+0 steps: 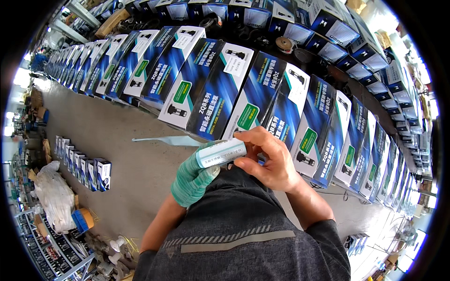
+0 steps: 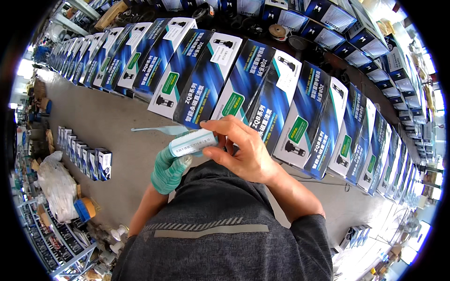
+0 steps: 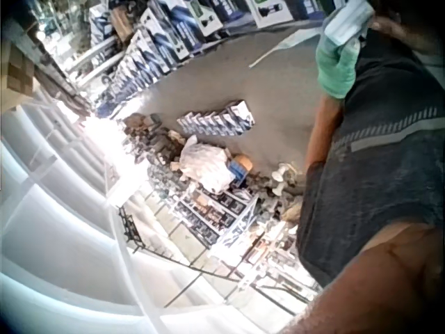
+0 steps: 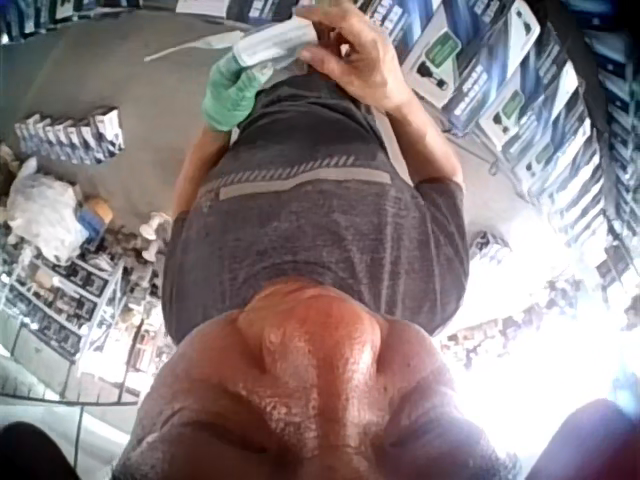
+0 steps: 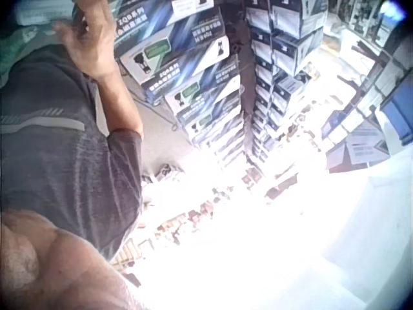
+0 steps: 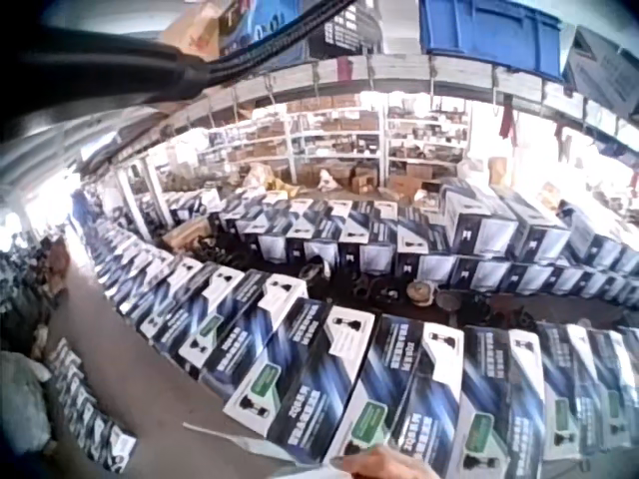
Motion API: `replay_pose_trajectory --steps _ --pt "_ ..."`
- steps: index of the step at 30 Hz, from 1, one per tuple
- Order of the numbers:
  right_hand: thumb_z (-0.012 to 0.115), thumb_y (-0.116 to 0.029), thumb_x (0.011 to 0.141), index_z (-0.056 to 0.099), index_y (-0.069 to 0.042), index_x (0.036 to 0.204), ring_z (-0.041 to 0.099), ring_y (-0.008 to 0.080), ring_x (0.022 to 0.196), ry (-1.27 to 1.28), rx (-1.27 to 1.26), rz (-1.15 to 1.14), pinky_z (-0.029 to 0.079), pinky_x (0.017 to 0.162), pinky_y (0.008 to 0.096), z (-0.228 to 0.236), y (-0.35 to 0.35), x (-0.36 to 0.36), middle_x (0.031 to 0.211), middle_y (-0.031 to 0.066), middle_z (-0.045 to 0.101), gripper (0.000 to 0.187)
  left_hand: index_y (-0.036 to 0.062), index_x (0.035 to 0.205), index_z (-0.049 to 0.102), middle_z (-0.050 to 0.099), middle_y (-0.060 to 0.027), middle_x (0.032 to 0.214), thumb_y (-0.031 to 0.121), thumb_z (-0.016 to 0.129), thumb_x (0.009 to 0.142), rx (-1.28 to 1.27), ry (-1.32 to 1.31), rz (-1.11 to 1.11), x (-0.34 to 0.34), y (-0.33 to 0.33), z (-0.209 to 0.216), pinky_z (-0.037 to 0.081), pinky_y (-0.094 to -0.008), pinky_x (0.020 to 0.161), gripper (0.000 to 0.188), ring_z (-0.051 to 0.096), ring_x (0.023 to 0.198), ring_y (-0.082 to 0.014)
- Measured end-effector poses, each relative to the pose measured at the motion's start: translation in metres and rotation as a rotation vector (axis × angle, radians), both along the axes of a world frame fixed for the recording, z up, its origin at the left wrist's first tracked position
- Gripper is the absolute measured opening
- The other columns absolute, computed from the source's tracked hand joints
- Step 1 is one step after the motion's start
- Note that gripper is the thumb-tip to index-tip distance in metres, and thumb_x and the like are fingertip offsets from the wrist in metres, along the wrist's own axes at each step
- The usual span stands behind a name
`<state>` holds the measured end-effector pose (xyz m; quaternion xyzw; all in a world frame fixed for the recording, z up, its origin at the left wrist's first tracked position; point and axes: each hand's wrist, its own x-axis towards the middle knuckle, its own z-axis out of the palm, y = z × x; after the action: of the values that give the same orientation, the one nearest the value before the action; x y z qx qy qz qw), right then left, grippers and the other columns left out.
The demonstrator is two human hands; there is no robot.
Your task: The person stands in a warehouse aisle and applies white labels to a row of blue and white product boxes. They hold a roll of labels in their left hand and use their right hand to peel and stick each label onto the top surface of the boxes. The person moves along the row, repeating the process for multiple boxes.
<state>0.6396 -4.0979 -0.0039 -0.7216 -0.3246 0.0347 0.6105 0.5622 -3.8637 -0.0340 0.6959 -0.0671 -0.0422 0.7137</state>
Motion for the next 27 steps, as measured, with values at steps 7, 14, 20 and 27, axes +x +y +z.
replay_pose_trajectory --steps 7,14,20,27 --pt "0.079 -0.004 0.093 0.071 -0.004 0.124 0.062 0.0069 0.065 0.278 -0.123 -0.06 0.049 0.06 0.0263 0.0 -0.007 -0.064 0.084 0.0047 0.073 0.032 -0.0027 0.148 0.055 0.062 -0.0125 0.145 0.013 0.065 0.104 -0.053 -0.081 -0.016 -0.054 -0.006 -0.027 0.05 -0.0337 0.107 0.048 0.063 0.127 -0.0215" --pt "0.08 0.009 0.084 0.074 -0.003 0.111 0.075 0.0278 0.084 -0.168 -0.096 -0.055 0.061 0.071 0.0339 -0.012 -0.03 -0.106 0.102 0.0141 0.073 0.029 -0.0071 0.142 0.057 0.065 -0.0198 0.137 0.042 0.063 0.103 -0.649 0.362 -0.007 -0.101 -0.044 -0.042 0.053 -0.0387 0.105 0.063 0.065 0.124 -0.0261" --pt "0.082 0.004 0.07 0.076 -0.012 0.108 0.07 0.0309 0.099 -0.391 -0.124 -0.03 0.061 0.077 0.0377 -0.023 -0.052 -0.125 0.12 0.0123 0.066 0.042 -0.0047 0.14 0.056 0.066 -0.0197 0.132 0.047 0.061 0.102 -0.826 0.585 0.237 -0.109 -0.073 -0.042 0.054 -0.0452 0.105 0.064 0.067 0.117 -0.0321" --pt "0.083 -0.003 0.08 0.077 -0.011 0.105 0.063 0.0326 0.12 -0.401 0.053 0.27 0.055 0.099 0.0451 0.012 -0.099 -0.116 0.118 0.0095 0.068 0.028 0.0005 0.146 0.053 0.063 -0.0181 0.139 0.046 0.062 0.104 -1.057 0.613 0.233 -0.113 -0.1 -0.071 0.051 -0.0469 0.109 0.063 0.062 0.125 -0.0331"
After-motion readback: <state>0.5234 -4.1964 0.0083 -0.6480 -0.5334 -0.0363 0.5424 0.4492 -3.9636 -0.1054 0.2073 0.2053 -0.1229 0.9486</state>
